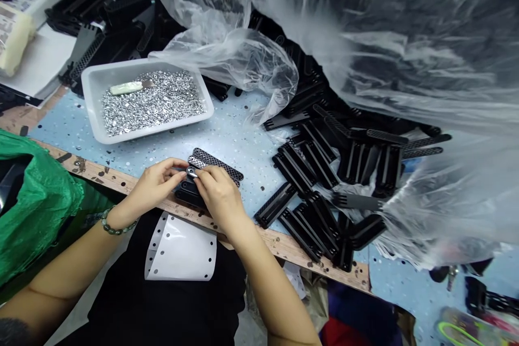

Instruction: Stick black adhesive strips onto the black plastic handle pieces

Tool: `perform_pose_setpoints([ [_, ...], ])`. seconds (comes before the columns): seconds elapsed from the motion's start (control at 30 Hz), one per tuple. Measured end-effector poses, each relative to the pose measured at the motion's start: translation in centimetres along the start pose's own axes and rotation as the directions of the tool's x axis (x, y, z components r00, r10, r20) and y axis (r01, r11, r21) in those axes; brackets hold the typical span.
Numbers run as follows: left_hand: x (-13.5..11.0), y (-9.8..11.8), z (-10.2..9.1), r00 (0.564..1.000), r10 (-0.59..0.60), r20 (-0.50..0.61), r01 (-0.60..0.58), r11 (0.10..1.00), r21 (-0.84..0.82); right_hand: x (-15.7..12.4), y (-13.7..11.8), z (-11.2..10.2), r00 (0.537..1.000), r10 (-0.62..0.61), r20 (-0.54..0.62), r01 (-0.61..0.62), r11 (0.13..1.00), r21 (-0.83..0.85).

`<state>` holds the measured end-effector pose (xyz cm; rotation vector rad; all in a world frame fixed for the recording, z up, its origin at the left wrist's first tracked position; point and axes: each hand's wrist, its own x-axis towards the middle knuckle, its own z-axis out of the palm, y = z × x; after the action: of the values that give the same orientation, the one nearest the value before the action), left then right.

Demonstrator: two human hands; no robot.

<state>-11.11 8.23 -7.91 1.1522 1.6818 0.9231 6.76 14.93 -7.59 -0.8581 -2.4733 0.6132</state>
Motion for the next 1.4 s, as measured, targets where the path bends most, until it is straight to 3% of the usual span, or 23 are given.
perform_pose_setpoints([
  [0.13,0.4,0.0,0.2,1.000,-0.018,0.023,0.018,1.000,-0.024,0.2,0.1,0.3,1.000,-0.018,0.005,0.018,0.999,-0.031],
  [0.37,1.0,-0.5,0.0,0.996,0.059,0.063,-0.059,0.998,-0.008,0.6,0.0,0.1,0.994,-0.113,-0.014,0.112,0.994,-0.016],
  [0.57,1.5,-0.9,-0.3,0.976,-0.033,0.214,0.066,0.986,-0.150,0.3,0.5,0.2,0.994,-0.089,-0.066,0.092,0.995,0.049],
  [0.77,1.9,-0.7,-0.3,0.970,0.103,0.220,-0.087,0.993,-0.083,0.3,0.6,-0.1,0.998,-0.048,-0.048,0.054,0.991,0.124],
  [0.97,1.7,-0.7,-0.4,0.966,0.100,0.240,-0.090,0.995,-0.054,0.1,0.6,-0.8,0.992,-0.028,-0.124,0.052,0.980,0.190],
  [1.4,1.7,-0.8,-0.5,0.969,0.049,0.241,-0.029,0.996,-0.086,0.1,0.7,-0.4,0.998,-0.069,0.013,0.068,0.995,0.067],
])
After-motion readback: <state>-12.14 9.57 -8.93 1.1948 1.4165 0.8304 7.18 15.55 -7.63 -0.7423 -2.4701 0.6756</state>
